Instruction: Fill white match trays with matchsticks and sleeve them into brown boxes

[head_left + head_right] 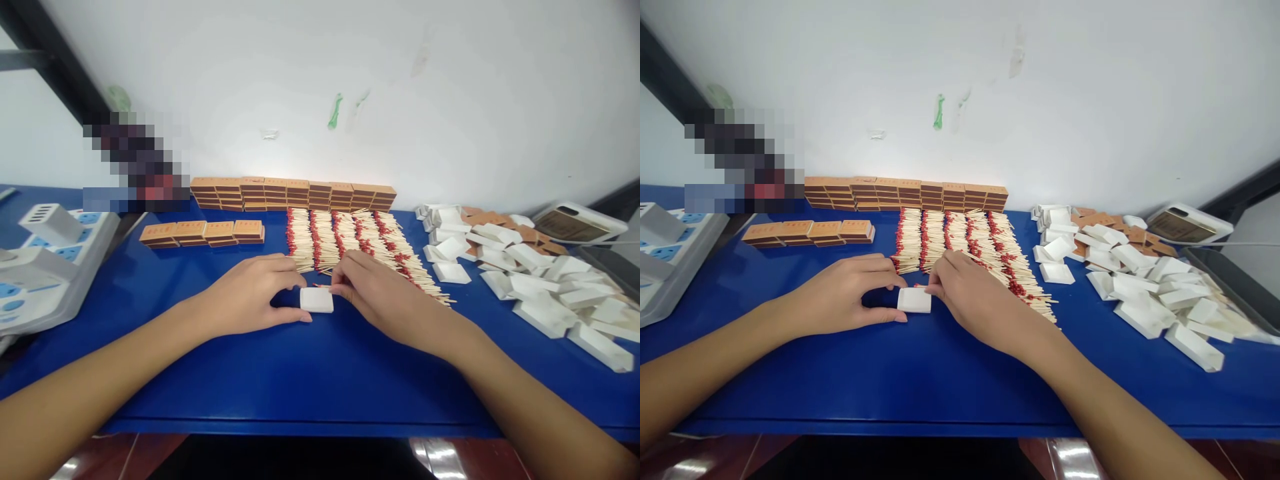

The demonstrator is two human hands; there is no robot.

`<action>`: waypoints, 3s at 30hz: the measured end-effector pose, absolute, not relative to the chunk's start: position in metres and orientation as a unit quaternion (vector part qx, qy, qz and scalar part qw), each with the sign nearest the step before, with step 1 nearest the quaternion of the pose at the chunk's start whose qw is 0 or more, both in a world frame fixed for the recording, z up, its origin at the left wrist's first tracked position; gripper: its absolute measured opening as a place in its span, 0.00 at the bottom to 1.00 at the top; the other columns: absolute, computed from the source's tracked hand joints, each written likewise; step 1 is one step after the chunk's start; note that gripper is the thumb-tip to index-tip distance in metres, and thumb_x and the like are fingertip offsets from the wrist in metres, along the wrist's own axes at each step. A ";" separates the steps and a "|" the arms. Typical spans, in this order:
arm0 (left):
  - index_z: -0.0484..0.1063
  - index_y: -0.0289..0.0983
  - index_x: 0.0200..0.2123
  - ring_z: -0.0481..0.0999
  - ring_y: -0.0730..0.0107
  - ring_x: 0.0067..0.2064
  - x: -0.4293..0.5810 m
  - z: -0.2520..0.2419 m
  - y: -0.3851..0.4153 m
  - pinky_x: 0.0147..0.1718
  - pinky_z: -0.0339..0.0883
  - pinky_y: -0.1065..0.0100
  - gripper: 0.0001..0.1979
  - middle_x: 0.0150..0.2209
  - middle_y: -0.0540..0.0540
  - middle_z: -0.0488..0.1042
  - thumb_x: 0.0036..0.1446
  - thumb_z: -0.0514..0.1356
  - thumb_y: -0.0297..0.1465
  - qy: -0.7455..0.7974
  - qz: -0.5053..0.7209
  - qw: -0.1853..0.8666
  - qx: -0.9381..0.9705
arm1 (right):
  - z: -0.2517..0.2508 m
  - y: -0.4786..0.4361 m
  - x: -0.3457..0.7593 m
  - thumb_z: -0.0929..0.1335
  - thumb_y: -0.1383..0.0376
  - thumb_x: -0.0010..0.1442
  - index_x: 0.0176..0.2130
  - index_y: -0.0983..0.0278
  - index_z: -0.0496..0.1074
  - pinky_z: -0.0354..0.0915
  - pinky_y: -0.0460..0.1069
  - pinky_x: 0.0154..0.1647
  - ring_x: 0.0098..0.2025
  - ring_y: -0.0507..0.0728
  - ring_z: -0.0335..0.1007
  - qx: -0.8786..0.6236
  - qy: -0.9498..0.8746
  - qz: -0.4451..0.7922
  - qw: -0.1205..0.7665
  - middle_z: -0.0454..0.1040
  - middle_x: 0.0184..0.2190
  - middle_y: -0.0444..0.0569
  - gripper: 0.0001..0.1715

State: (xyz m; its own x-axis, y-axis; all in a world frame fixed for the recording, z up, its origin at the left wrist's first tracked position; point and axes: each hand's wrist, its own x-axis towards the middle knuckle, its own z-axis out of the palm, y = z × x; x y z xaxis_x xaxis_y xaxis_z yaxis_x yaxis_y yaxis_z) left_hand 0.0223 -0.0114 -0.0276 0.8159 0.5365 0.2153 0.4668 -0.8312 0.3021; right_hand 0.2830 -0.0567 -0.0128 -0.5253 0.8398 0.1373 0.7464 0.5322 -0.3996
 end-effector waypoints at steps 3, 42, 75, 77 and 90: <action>0.80 0.37 0.46 0.76 0.62 0.42 0.023 -0.028 -0.012 0.40 0.66 0.64 0.20 0.39 0.46 0.77 0.65 0.66 0.48 0.264 0.142 0.115 0.947 | -0.014 -0.061 0.277 0.63 0.64 0.77 0.41 0.61 0.67 0.68 0.54 0.44 0.46 0.60 0.72 -0.449 -0.865 0.165 0.153 0.73 0.44 0.52 0.08; 0.79 0.37 0.46 0.77 0.63 0.42 0.021 -0.027 -0.014 0.43 0.68 0.63 0.17 0.39 0.46 0.77 0.67 0.65 0.45 0.228 0.170 0.066 0.956 | -0.018 -0.051 0.284 0.70 0.64 0.71 0.39 0.62 0.75 0.62 0.51 0.37 0.36 0.55 0.70 -0.494 -0.829 0.128 0.227 0.73 0.35 0.46 0.07; 0.79 0.36 0.44 0.77 0.64 0.40 0.019 -0.025 -0.016 0.42 0.69 0.63 0.16 0.37 0.46 0.77 0.67 0.64 0.44 0.208 0.178 0.036 0.961 | -0.018 -0.048 0.288 0.69 0.64 0.71 0.39 0.61 0.74 0.61 0.50 0.36 0.35 0.56 0.70 -0.514 -0.826 0.116 0.197 0.75 0.35 0.47 0.06; 0.79 0.36 0.44 0.78 0.64 0.39 0.020 -0.024 -0.017 0.41 0.69 0.63 0.15 0.37 0.47 0.77 0.67 0.65 0.43 0.209 0.170 0.044 0.962 | -0.024 -0.044 0.287 0.69 0.64 0.71 0.40 0.62 0.74 0.61 0.51 0.36 0.37 0.57 0.71 -0.530 -0.827 0.087 0.166 0.76 0.36 0.48 0.05; 0.79 0.37 0.44 0.77 0.65 0.38 0.019 -0.025 -0.014 0.36 0.65 0.64 0.15 0.36 0.48 0.77 0.66 0.66 0.43 0.232 0.155 0.062 0.958 | -0.017 -0.043 0.283 0.65 0.65 0.75 0.40 0.63 0.70 0.65 0.53 0.42 0.44 0.61 0.75 -0.550 -0.826 0.100 0.073 0.78 0.43 0.53 0.08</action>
